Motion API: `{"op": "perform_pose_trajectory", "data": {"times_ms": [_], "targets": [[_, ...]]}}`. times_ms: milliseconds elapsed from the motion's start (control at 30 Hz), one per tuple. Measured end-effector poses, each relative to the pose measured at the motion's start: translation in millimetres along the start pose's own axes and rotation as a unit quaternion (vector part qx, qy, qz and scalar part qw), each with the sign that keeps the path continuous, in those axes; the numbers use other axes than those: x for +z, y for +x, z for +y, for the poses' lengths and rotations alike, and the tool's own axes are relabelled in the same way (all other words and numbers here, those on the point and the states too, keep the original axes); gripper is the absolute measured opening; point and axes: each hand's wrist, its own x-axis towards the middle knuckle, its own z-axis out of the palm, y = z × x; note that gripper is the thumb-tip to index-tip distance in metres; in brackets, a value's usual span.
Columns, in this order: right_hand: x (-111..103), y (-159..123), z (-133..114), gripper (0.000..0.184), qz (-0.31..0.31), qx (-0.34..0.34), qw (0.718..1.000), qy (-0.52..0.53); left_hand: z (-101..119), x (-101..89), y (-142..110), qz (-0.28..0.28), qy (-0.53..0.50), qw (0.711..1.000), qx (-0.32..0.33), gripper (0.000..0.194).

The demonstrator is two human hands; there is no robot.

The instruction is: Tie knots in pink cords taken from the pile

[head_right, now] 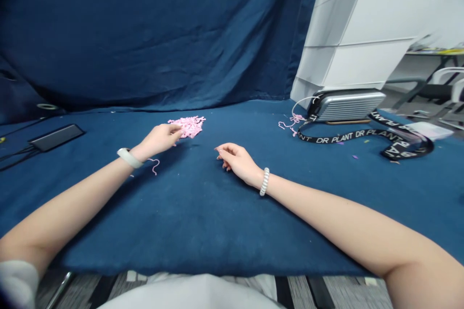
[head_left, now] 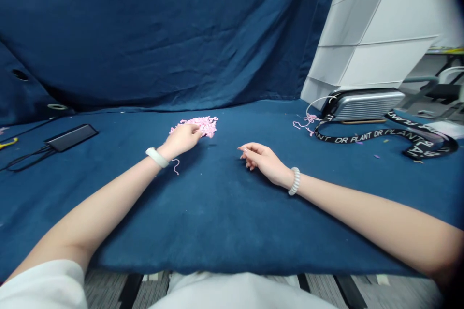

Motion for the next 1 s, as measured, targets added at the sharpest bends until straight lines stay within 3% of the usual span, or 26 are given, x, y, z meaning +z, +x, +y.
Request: {"op": "perform_pose_trajectory", "data": {"times_ms": [100,200,333,467,633,800,900,1000], "targets": [[-0.1,-0.1,0.8,0.031,-0.005,0.002,1.0,-0.005,-34.5,-22.7,8.7,-0.016,0.082,0.995,-0.054,0.038],[0.0,-0.2,1.1,0.033,-0.011,0.0,1.0,-0.014,-51.9,-43.4,6.7,-0.116,0.115,0.984,-0.075,0.027],[0.5,-0.8,0.6,0.033,-0.02,-0.008,0.999,-0.03,-48.5,-53.1,0.9,-0.249,0.108,0.962,-0.044,0.023],[0.2,-1.4,1.6,0.034,-0.031,-0.007,0.998,-0.047,-39.8,-39.2,-0.7,-0.301,0.121,0.946,-0.032,0.011],[0.1,-2.5,2.6,0.035,-0.038,-0.014,0.998,-0.056,-41.3,-30.3,-2.3,-0.298,0.125,0.946,-0.026,0.005],[1.8,-4.2,-0.2,0.035,-0.039,-0.008,0.997,-0.058,-40.0,-52.7,-7.1,-0.217,0.097,0.971,0.023,0.017],[2.1,-4.3,-1.8,0.034,-0.038,-0.006,0.998,-0.058,-35.0,-66.2,-13.5,-0.168,-0.011,0.983,0.068,0.021],[1.6,-4.1,-1.2,0.034,-0.037,-0.012,0.997,-0.061,-24.1,-71.0,-24.5,-0.14,-0.179,0.97,0.088,0.02]]}}
